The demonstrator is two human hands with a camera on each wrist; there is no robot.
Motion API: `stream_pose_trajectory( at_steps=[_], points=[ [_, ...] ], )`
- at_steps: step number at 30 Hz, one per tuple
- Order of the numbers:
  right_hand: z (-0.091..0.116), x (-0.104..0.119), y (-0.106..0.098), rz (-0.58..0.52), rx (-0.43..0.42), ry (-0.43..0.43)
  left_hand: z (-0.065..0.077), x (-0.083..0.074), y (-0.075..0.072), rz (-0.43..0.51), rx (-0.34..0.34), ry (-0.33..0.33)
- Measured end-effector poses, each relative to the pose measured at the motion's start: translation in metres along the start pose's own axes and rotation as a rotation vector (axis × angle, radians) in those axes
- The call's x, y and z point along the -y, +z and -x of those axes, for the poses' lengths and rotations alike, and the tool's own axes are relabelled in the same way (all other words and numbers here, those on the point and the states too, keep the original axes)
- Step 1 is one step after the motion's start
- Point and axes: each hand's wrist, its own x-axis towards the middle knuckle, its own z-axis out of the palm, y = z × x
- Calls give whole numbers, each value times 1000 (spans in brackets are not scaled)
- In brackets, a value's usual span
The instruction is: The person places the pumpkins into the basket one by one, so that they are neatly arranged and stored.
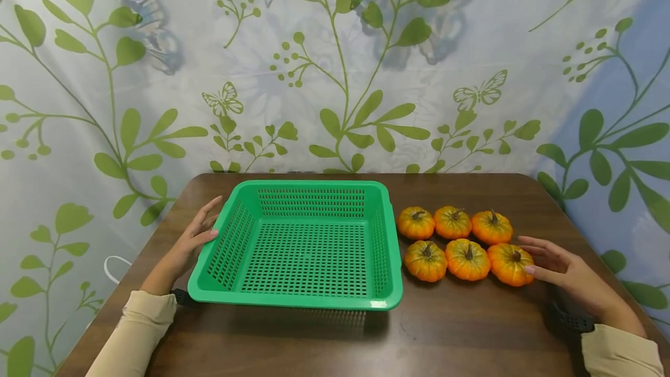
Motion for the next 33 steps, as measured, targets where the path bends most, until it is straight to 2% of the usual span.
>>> stream_pose_trajectory(
  at_steps=[6, 14, 19, 27, 33],
  points=[
    [-1, 0, 3, 40, 42, -19, -1, -1, 3, 41, 29, 0],
    [-5, 3, 5, 129, 65, -80, -7, -4, 13, 38, 50, -23],
    [-5, 2, 7, 118, 55, -89, -9, -4, 17, 63, 76, -24],
    [-6, 1, 6, 73, 41, -114, -14, -3, 19, 41, 67, 27],
    [-8, 6, 4, 62, 46, -142, -16, -1, 19, 42, 49, 24]
  ],
)
